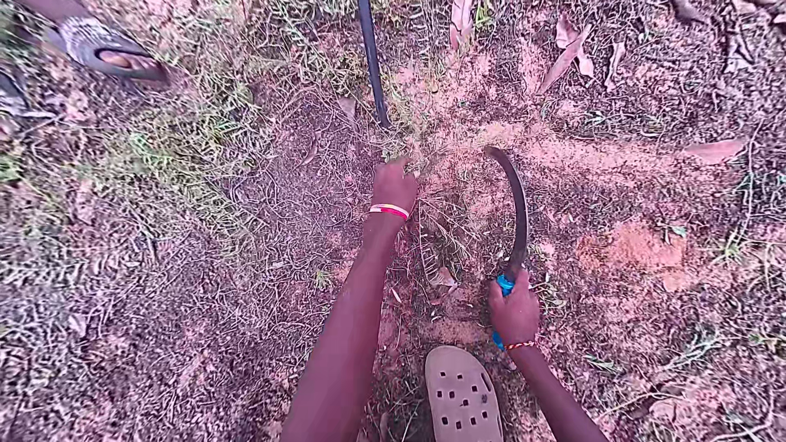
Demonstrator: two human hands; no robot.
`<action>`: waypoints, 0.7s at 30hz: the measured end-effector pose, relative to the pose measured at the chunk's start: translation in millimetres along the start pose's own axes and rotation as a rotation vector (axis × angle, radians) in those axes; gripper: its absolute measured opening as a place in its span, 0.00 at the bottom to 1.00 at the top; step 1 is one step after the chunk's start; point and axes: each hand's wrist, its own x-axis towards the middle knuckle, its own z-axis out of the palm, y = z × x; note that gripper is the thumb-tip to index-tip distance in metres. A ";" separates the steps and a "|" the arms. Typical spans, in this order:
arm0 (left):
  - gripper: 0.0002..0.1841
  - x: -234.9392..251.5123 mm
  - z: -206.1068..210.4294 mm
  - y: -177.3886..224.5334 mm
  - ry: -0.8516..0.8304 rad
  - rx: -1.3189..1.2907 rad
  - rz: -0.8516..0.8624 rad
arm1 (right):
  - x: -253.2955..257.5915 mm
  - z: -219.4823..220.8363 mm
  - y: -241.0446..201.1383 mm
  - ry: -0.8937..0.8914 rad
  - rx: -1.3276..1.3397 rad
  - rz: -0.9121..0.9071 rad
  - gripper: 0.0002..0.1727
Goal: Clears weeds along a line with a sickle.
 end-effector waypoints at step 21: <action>0.38 105.1 -1.1 104.8 -0.026 0.236 0.184 | 1.0 -0.1 -1.7 -0.042 -0.043 0.031 0.29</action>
